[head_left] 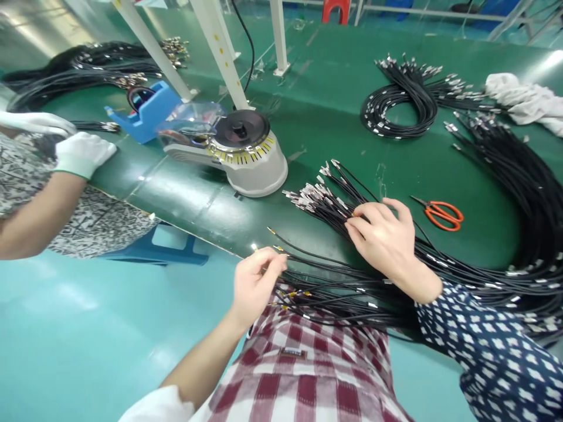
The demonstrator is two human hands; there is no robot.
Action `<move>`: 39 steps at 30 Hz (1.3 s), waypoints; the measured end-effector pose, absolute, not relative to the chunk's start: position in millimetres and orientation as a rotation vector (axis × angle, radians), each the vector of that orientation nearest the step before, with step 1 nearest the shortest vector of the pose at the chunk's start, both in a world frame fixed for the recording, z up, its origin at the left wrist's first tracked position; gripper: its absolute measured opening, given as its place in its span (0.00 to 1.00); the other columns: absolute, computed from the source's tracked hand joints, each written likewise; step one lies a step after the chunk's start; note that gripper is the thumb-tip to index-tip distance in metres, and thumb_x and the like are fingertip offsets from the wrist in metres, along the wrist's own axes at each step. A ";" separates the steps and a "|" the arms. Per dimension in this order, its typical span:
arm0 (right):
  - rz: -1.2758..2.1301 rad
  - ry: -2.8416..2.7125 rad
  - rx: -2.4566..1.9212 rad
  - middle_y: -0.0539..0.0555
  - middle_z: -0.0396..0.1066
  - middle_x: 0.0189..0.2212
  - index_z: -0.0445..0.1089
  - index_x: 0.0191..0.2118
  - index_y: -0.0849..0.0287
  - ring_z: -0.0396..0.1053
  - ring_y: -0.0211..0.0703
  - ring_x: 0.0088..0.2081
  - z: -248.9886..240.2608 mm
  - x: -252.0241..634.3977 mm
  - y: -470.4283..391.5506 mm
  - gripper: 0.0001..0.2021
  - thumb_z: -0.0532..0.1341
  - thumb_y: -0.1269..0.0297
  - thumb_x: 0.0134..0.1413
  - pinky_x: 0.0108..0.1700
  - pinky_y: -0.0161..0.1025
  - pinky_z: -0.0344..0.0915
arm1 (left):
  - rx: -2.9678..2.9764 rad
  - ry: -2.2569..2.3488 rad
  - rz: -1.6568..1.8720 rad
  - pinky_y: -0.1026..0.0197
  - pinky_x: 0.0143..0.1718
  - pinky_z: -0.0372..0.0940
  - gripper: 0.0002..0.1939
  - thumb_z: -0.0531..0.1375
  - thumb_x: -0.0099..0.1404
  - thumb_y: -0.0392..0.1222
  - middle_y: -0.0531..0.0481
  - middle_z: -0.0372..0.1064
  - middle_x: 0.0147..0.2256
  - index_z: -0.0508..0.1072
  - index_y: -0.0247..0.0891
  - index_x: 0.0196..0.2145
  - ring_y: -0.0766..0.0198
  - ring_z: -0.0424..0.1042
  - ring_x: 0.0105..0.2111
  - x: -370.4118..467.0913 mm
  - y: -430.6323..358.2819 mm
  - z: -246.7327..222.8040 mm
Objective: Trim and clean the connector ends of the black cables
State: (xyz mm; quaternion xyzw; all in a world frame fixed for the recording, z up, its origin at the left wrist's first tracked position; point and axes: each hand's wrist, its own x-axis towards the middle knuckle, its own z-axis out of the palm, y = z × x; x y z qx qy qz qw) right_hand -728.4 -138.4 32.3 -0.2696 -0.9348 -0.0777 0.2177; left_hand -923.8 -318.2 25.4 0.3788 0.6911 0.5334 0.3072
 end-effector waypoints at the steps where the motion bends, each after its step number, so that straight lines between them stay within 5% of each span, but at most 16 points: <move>1: -0.227 -2.564 -0.737 0.52 0.77 0.37 0.75 0.30 0.54 0.71 0.46 0.42 33.0 -727.2 -138.9 0.10 0.59 0.70 0.60 0.57 0.53 0.56 | 0.940 1.706 1.407 0.65 0.24 0.58 0.12 0.61 0.65 0.44 0.52 0.69 0.24 0.75 0.37 0.26 0.69 0.62 0.21 -920.0 -309.5 26.7; 5: -0.212 -2.519 -0.711 0.51 0.77 0.38 0.75 0.32 0.52 0.72 0.47 0.43 34.1 -728.4 -140.7 0.07 0.60 0.68 0.59 0.58 0.53 0.56 | 0.740 1.394 1.388 0.65 0.23 0.61 0.12 0.63 0.63 0.47 0.48 0.74 0.29 0.76 0.35 0.38 0.70 0.66 0.20 -908.1 -275.5 23.8; 14: -0.139 -2.629 -0.660 0.54 0.76 0.38 0.74 0.30 0.58 0.71 0.47 0.47 21.7 -748.4 -132.5 0.10 0.58 0.70 0.61 0.59 0.53 0.54 | 0.715 1.334 1.316 0.66 0.23 0.60 0.13 0.64 0.62 0.47 0.49 0.72 0.27 0.73 0.32 0.32 0.72 0.64 0.19 -901.6 -276.5 12.6; 20: 0.071 -2.338 -0.758 0.54 0.75 0.39 0.72 0.31 0.55 0.73 0.51 0.46 33.2 -740.8 -141.4 0.03 0.65 0.65 0.55 0.57 0.54 0.59 | 0.517 1.128 1.587 0.64 0.28 0.65 0.17 0.66 0.60 0.43 0.44 0.76 0.38 0.71 0.35 0.45 0.69 0.71 0.24 -899.6 -256.9 17.9; 26: 0.219 -2.400 -0.674 0.52 0.76 0.39 0.71 0.32 0.53 0.73 0.50 0.46 40.4 -736.6 -163.1 0.03 0.65 0.67 0.54 0.59 0.55 0.56 | 0.407 1.019 1.753 0.65 0.31 0.68 0.11 0.66 0.61 0.44 0.45 0.77 0.35 0.74 0.33 0.35 0.67 0.75 0.28 -898.8 -249.6 30.9; 31: 1.115 -2.315 -0.633 0.56 0.74 0.45 0.70 0.43 0.53 0.71 0.50 0.47 60.0 -727.6 -162.1 0.09 0.64 0.58 0.58 0.52 0.50 0.64 | 0.571 0.939 1.390 0.70 0.14 0.59 0.16 0.64 0.63 0.45 0.53 0.74 0.22 0.67 0.36 0.45 0.68 0.68 0.13 -910.8 -271.5 40.4; 34: 1.734 -2.017 -0.633 0.56 0.73 0.43 0.69 0.43 0.54 0.71 0.47 0.44 67.9 -728.0 -161.3 0.09 0.62 0.56 0.60 0.47 0.45 0.68 | 0.632 0.945 1.240 0.72 0.13 0.58 0.15 0.64 0.64 0.43 0.53 0.74 0.21 0.62 0.40 0.43 0.67 0.68 0.12 -911.6 -283.6 42.1; 39: 1.984 -1.736 -0.820 0.51 0.71 0.33 0.67 0.34 0.57 0.69 0.40 0.35 61.7 -743.4 -169.6 0.13 0.71 0.59 0.49 0.41 0.40 0.68 | 0.606 1.123 1.285 0.68 0.17 0.67 0.17 0.64 0.63 0.42 0.52 0.75 0.24 0.63 0.39 0.47 0.64 0.73 0.15 -904.3 -292.8 40.8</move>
